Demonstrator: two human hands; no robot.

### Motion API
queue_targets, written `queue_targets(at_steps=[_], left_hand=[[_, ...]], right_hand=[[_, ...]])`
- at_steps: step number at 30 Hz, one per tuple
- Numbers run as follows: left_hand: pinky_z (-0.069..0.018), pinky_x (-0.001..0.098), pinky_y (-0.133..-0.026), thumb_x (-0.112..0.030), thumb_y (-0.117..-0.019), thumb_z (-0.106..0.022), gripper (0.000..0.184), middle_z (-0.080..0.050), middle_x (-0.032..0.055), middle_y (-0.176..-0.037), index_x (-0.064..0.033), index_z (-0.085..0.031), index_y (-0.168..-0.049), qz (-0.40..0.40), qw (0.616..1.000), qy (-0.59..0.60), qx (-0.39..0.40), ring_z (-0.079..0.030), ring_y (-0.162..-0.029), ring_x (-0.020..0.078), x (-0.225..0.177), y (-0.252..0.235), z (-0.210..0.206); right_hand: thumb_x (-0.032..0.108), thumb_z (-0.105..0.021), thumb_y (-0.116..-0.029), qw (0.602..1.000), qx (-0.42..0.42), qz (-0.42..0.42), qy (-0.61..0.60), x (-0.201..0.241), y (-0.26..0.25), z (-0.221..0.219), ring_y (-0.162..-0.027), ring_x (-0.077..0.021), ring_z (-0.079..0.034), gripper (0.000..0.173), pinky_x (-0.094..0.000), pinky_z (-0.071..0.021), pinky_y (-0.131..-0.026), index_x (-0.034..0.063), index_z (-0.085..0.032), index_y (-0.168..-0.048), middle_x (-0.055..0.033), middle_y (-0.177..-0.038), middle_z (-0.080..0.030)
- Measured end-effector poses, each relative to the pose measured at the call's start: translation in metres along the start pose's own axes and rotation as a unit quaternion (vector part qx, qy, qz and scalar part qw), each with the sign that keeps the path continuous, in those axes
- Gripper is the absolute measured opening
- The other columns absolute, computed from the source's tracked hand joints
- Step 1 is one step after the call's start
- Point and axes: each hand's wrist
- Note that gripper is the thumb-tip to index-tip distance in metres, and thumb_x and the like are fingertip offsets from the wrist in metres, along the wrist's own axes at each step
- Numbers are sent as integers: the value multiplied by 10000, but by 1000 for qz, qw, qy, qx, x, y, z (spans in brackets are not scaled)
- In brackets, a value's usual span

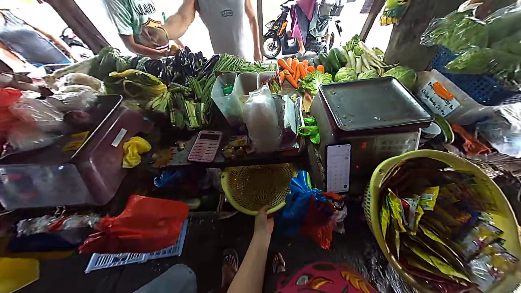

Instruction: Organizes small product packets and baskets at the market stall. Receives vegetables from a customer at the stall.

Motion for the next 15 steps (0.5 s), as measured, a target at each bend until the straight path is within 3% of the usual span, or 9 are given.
queue_targets(at_steps=[2,4,7,11,13,15], left_hand=[[-549,361,-723,90,-915,-505,239,-564,140,-933,40,-504,-1148,2,1000,-21,6,-575,-783,207,-2,3,0],[-551,335,-664,74,-919,-502,187,-574,126,-872,32,-509,-1101,5,999,-38,10,-586,-722,188,0,2,3],[-558,331,-683,48,-942,-517,172,-587,127,-880,34,-515,-1113,4,998,-49,39,-600,-735,186,-4,2,8],[-573,381,-820,-109,-1018,-592,386,-630,183,-1139,31,-484,-1360,0,995,-76,58,-651,-937,239,-16,8,15],[-565,434,-840,-191,-1040,-561,459,-589,212,-1241,-14,-427,-1442,2,997,-70,40,-638,-1001,289,-25,14,19],[-566,453,-856,-196,-1035,-559,464,-573,212,-1288,-31,-430,-1449,19,997,-68,37,-634,-1046,307,-34,17,24]], right_hand=[[70,-274,-1057,1000,-18,-10,8,1,-2,-1,-878,-72,-720,320,-282,-616,-818,138,-585,-1022,18,-930,-739],[80,-248,-1070,999,-31,-4,3,-1,-1,-2,-835,-59,-723,349,-267,-621,-776,143,-587,-1014,28,-892,-743],[102,-257,-1085,998,-55,-5,-9,-4,0,-8,-776,-71,-724,322,-259,-627,-707,131,-573,-1031,16,-865,-735],[134,-298,-1089,995,-99,-13,-23,-8,3,-14,-729,-75,-716,266,-254,-620,-642,123,-560,-1043,3,-843,-720],[140,-309,-1088,995,-99,-8,-30,-12,2,-12,-744,-95,-721,260,-274,-624,-654,112,-566,-1065,-17,-867,-722],[153,-312,-1088,994,-106,-6,-20,-16,3,-10,-733,-96,-716,255,-271,-620,-636,112,-562,-1062,-17,-865,-715]])
Point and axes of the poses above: each hand's wrist, its own y-axis away from the middle knuckle, its own z-axis out of the back of the hand, x = y × z
